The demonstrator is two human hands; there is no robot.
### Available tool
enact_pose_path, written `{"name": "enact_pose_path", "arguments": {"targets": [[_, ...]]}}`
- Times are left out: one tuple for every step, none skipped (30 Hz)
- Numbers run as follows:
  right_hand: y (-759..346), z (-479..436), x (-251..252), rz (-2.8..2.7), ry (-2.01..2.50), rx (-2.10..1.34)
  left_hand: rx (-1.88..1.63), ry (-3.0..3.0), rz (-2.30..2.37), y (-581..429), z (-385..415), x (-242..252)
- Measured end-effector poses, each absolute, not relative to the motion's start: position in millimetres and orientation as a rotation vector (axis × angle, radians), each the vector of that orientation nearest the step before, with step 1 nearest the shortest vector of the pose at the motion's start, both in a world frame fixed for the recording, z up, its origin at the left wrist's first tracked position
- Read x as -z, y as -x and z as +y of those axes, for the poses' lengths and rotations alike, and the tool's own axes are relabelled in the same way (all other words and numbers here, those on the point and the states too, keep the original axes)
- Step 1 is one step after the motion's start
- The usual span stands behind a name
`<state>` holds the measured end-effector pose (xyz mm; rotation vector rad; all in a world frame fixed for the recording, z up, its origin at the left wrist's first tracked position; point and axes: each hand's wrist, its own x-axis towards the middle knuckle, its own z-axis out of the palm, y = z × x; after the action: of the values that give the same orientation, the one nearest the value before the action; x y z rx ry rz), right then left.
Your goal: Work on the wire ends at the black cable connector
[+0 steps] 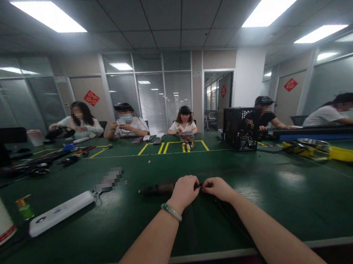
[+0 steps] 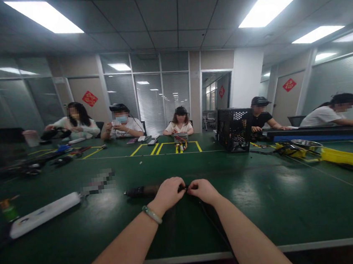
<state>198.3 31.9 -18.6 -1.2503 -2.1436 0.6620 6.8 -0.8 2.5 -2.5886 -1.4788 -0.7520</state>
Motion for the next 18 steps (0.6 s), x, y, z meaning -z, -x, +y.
{"name": "enact_pose_path", "arguments": {"targets": [[-198.3,32.0,18.9,-2.142,1.245,-0.663,0.761,2.593,-1.474,-6.4,-0.8,-2.6],[-198.4,32.3,19.2,-2.141,1.241,-0.663,0.764,2.602,-1.465,-6.0,-0.7,-2.6],[-198.5,32.6,19.6,-2.138,1.24,-0.665,0.758,2.612,-1.458,-5.7,-0.5,-2.5],[-198.5,32.9,20.0,-2.136,1.241,-0.667,0.745,2.624,-1.457,-5.5,-0.2,-2.4],[-198.5,33.2,20.3,-2.136,1.249,-0.672,0.73,2.634,-1.457,-5.5,0.3,-2.2],[-198.3,33.5,20.6,-2.135,1.259,-0.677,0.72,2.643,-1.46,-5.5,0.7,-1.9],[-198.1,33.6,20.8,-2.135,1.27,-0.682,0.715,2.65,-1.464,-5.5,1.1,-1.5],[-197.8,33.6,20.9,-2.134,1.281,-0.686,0.714,2.654,-1.469,-5.5,1.5,-1.2],[-197.3,33.5,20.9,-2.136,1.292,-0.689,0.716,2.658,-1.475,-5.5,1.7,-0.8],[-196.7,33.4,20.8,-2.141,1.298,-0.689,0.719,2.66,-1.482,-5.4,1.8,-0.6],[-195.9,33.2,20.5,-2.148,1.302,-0.686,0.721,2.659,-1.49,-5.2,1.9,-0.4],[-194.9,33.0,20.0,-2.157,1.306,-0.68,0.717,2.657,-1.492,-4.9,1.7,-0.5],[-193.8,32.8,19.3,-2.167,1.314,-0.674,0.71,2.653,-1.488,-4.6,1.4,-0.7],[-192.4,32.7,18.1,-2.175,1.326,-0.664,0.694,2.648,-1.481,-4.2,1.0,-1.2],[-191.0,32.5,16.6,-2.183,1.347,-0.649,0.672,2.646,-1.474,-3.8,0.3,-1.8],[-189.4,32.3,14.8,-2.191,1.374,-0.625,0.65,2.648,-1.466,-3.5,-0.5,-2.7],[-187.8,32.2,12.7,-2.2,1.408,-0.591,0.627,2.653,-1.459,-3.2,-1.4,-3.6],[-186.2,32.0,10.5,-2.211,1.442,-0.548,0.608,2.657,-1.456,-3.1,-2.3,-4.6]]}}
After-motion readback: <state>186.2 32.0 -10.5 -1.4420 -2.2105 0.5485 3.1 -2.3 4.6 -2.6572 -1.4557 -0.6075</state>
